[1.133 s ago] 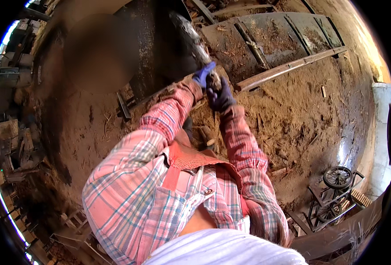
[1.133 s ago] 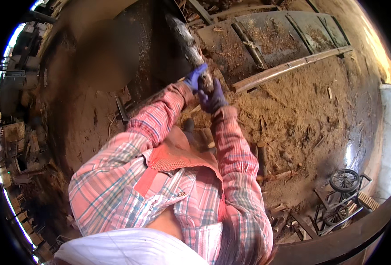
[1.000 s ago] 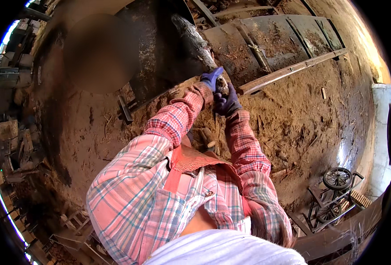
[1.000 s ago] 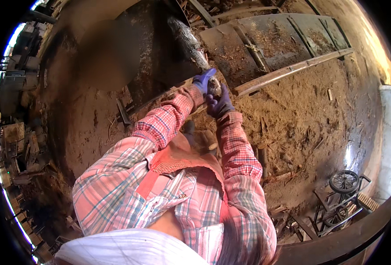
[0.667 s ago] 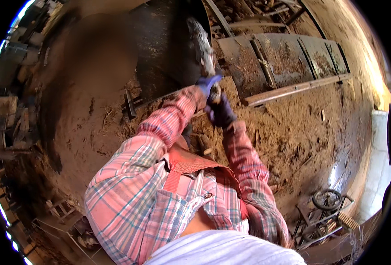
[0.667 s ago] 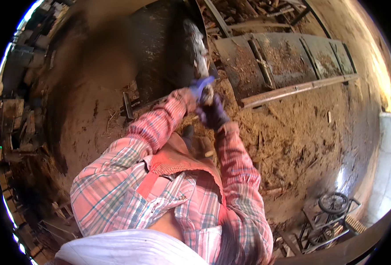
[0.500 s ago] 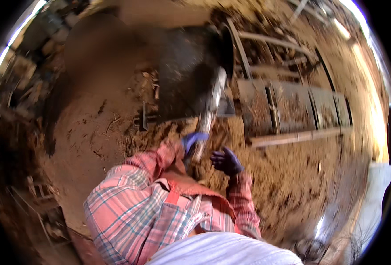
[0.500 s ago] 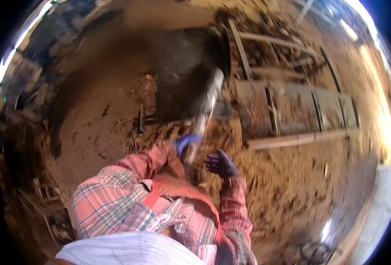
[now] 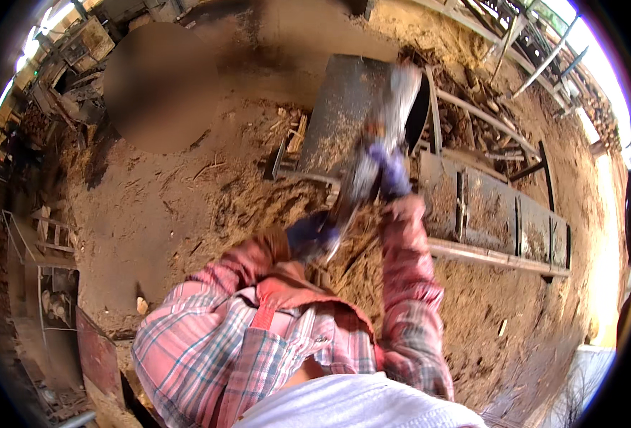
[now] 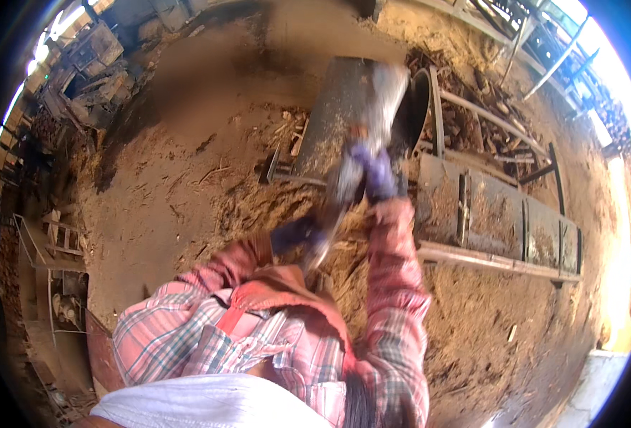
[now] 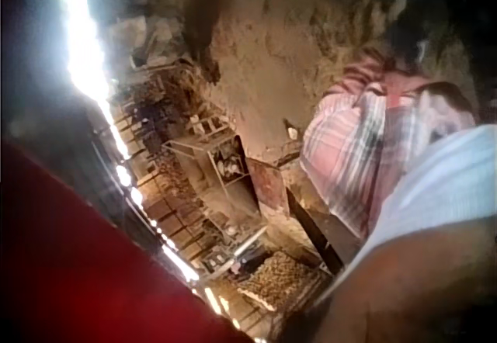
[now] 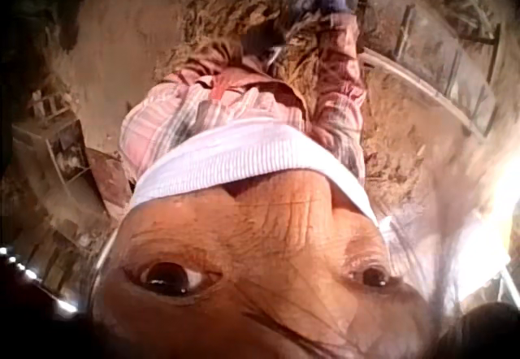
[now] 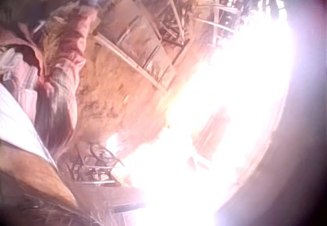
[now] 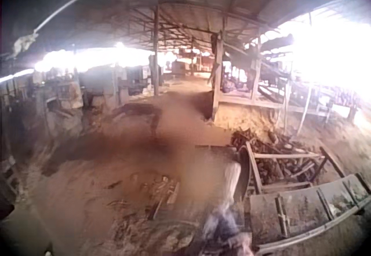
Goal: The person uses a hammer to break apart a large wooden structure, then picks up pieces of wood and feeds them into a wood chipper machine.
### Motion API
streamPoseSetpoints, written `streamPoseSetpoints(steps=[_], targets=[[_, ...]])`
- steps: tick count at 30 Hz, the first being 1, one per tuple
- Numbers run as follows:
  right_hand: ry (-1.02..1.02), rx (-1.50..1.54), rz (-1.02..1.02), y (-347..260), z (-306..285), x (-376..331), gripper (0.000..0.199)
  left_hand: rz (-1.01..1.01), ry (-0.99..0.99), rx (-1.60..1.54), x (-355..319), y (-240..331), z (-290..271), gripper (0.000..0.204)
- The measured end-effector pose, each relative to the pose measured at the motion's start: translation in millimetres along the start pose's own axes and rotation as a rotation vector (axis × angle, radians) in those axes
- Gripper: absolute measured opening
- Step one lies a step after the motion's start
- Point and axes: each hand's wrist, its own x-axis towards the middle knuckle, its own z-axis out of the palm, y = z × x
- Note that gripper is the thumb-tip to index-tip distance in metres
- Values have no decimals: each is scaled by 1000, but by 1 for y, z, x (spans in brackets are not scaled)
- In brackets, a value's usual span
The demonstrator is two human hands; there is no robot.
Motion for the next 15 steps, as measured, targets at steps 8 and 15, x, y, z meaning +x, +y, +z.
streamPoseSetpoints(steps=[8,15], targets=[[241,-1,-113,54,16,-55,53,-445,-98,-1323,87,39,-97,60],[289,1140,374,184,-27,-153,44,-771,0,-1217,89,3,44,40]])
